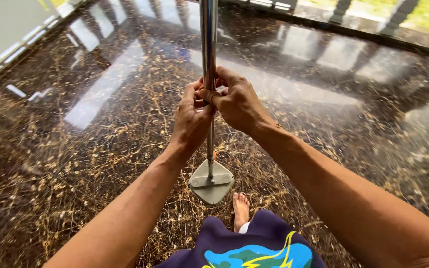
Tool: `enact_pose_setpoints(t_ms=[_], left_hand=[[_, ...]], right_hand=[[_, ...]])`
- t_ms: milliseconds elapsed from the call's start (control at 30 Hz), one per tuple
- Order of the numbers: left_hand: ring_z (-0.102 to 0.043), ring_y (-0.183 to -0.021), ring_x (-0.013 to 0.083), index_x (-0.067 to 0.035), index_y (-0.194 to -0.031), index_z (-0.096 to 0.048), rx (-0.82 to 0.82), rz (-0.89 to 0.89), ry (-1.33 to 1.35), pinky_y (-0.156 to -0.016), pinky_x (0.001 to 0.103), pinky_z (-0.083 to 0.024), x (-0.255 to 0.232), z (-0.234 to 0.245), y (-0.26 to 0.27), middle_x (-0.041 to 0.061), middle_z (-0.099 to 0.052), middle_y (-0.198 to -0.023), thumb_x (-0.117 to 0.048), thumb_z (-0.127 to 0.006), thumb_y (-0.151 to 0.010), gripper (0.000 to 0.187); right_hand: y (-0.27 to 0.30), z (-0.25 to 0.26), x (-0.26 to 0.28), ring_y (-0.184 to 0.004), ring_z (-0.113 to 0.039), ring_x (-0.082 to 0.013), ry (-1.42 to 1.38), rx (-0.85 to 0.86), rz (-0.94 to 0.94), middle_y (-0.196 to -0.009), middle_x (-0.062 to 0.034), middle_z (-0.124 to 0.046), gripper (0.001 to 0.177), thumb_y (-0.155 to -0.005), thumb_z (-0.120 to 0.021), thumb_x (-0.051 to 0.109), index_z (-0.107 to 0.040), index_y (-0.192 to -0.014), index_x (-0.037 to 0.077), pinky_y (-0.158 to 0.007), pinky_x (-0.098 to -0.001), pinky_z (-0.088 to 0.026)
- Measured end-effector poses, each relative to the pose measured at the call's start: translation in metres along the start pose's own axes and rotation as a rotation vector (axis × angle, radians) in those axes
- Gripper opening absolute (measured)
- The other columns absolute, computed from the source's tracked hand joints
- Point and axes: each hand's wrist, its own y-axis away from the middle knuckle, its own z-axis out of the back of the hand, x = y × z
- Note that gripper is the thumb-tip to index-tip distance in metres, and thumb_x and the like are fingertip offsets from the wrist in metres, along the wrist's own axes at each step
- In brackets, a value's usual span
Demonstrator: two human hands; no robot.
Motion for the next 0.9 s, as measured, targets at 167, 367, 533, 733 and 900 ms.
enact_pose_setpoints(t_ms=[167, 367, 533, 733, 900], left_hand=[[-0.070, -0.115, 0.0281, -0.008, -0.136, -0.049, -0.088, -0.096, 0.162, -0.101, 0.045, -0.061, 0.021, 0.020, -0.045, 0.017, -0.068, -0.123, -0.014, -0.051, -0.095, 0.041], [-0.066, -0.118, 0.0275, -0.007, -0.137, -0.053, -0.240, -0.170, 0.099, -0.104, 0.045, -0.060, 0.022, 0.050, -0.096, 0.018, -0.067, -0.125, -0.006, -0.050, -0.092, 0.045], [-0.067, -0.118, 0.0242, -0.010, -0.134, -0.056, -0.328, -0.123, 0.095, -0.101, 0.043, -0.062, 0.038, 0.078, -0.133, 0.013, -0.068, -0.125, -0.012, -0.053, -0.096, 0.038], [-0.068, -0.118, 0.0249, -0.012, -0.121, -0.064, -0.418, -0.147, -0.003, -0.102, 0.045, -0.062, 0.081, 0.133, -0.193, 0.010, -0.072, -0.119, -0.016, -0.059, -0.100, 0.022], [-0.068, -0.117, 0.0224, -0.013, -0.118, -0.064, -0.426, -0.089, -0.022, -0.101, 0.044, -0.060, 0.107, 0.194, -0.242, 0.008, -0.072, -0.117, -0.019, -0.056, -0.101, 0.019]], right_hand=[[-0.062, 0.000, -0.020, -0.098, -0.076, -0.0225, 0.025, 0.136, 0.024, -0.107, -0.0103, -0.076, 0.029, -0.094, -0.068, 0.009, -0.065, -0.122, 0.005, -0.083, -0.0343, -0.062], [-0.132, -0.010, -0.023, -0.095, -0.076, -0.0214, 0.052, 0.259, -0.026, -0.107, -0.0091, -0.076, 0.033, -0.092, -0.073, 0.015, -0.065, -0.122, 0.007, -0.081, -0.0346, -0.065], [-0.195, -0.035, -0.032, -0.093, -0.076, -0.0194, 0.028, 0.335, -0.015, -0.109, -0.0071, -0.075, 0.039, -0.088, -0.073, 0.016, -0.064, -0.126, 0.008, -0.080, -0.0329, -0.062], [-0.277, -0.076, -0.045, -0.092, -0.076, -0.0203, 0.094, 0.383, 0.042, -0.106, -0.0123, -0.074, 0.036, -0.093, -0.075, 0.013, -0.065, -0.127, 0.008, -0.082, -0.0353, -0.063], [-0.347, -0.124, -0.046, -0.092, -0.077, -0.0189, 0.090, 0.421, 0.081, -0.111, -0.0075, -0.076, 0.036, -0.092, -0.069, 0.010, -0.066, -0.127, 0.008, -0.080, -0.0365, -0.063]])
